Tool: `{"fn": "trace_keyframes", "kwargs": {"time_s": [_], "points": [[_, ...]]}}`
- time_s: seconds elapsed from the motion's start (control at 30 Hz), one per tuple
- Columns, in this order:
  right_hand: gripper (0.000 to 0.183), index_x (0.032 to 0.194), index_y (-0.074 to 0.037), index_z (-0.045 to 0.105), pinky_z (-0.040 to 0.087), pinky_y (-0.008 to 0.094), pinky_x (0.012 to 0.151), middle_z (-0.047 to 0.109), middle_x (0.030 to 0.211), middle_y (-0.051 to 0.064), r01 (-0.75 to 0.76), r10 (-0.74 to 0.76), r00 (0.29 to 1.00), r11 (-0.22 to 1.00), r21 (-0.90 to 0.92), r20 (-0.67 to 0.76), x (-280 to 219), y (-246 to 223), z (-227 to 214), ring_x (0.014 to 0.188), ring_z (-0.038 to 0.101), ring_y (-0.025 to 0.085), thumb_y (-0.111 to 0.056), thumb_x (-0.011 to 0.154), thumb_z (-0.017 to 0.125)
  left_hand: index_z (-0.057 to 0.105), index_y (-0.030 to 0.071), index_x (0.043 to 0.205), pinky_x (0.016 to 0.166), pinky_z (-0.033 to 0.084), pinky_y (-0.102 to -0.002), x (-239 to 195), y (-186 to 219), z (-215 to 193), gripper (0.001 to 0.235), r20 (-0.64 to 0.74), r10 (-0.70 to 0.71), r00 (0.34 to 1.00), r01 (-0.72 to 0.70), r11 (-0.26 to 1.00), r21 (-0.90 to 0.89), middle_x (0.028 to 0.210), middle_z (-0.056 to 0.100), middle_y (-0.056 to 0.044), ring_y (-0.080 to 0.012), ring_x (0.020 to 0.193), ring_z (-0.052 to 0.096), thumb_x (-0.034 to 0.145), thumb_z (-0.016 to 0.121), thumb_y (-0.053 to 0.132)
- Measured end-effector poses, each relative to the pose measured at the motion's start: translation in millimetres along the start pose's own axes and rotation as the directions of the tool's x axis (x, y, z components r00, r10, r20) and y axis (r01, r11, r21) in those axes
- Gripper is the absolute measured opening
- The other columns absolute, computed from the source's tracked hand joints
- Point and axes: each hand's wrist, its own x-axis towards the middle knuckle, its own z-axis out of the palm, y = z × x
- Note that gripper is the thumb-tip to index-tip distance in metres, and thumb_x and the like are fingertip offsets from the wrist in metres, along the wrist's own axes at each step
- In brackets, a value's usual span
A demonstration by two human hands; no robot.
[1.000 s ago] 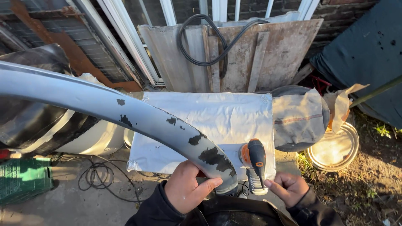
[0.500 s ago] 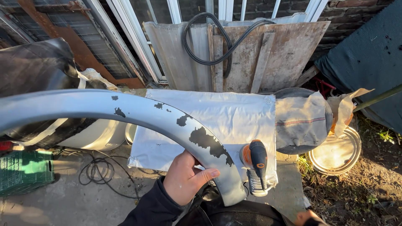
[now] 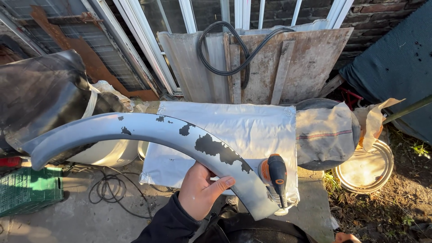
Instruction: The person uses an electric sander to smooth the surface of a curved car trim piece. They repeatedly sand the piece, pause to peel off loose paint or residue by hand, and rotate the trim to access different areas.
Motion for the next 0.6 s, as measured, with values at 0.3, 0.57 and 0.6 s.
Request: {"fn": "trace_keyframes", "kwargs": {"time_s": [0.3,0.57,0.6], "points": [[0.047,0.073,-0.012,0.045,0.033,0.038,0.057,0.032,0.070,-0.006,0.211,-0.213,0.976,0.908,0.361,-0.034,7,10,16,0.060,0.032,0.011,-0.048,0.100,0.057,0.060,-0.001,0.122,0.087,0.063,-0.035,2,2,6,0.036,-0.003,0.028,1.000,-0.028,1.000,-0.003,0.110,0.073,-0.012,-0.0182,0.101,0.073,0.091,0.070,0.013],[0.048,0.069,-0.011,0.041,0.033,0.044,0.060,0.021,0.068,-0.001,0.145,-0.159,0.987,0.940,0.308,0.021,1,11,18,0.060,0.023,0.015,-0.039,0.094,0.071,0.061,-0.003,0.119,0.085,0.063,-0.036,3,0,7,0.032,-0.023,-0.002,1.000,0.000,0.996,-0.084,0.109,0.072,-0.012,-0.0188,0.098,0.072,0.092,0.070,0.012],[0.047,0.069,-0.011,0.041,0.033,0.045,0.061,0.020,0.068,-0.001,0.121,-0.154,0.987,0.899,0.421,0.044,2,12,19,0.061,0.023,0.015,-0.037,0.094,0.071,0.062,-0.004,0.118,0.084,0.064,-0.036,3,-2,6,0.031,-0.031,-0.003,1.000,0.002,0.999,-0.055,0.107,0.073,-0.013,-0.0193,0.096,0.073,0.092,0.070,0.012]]}}
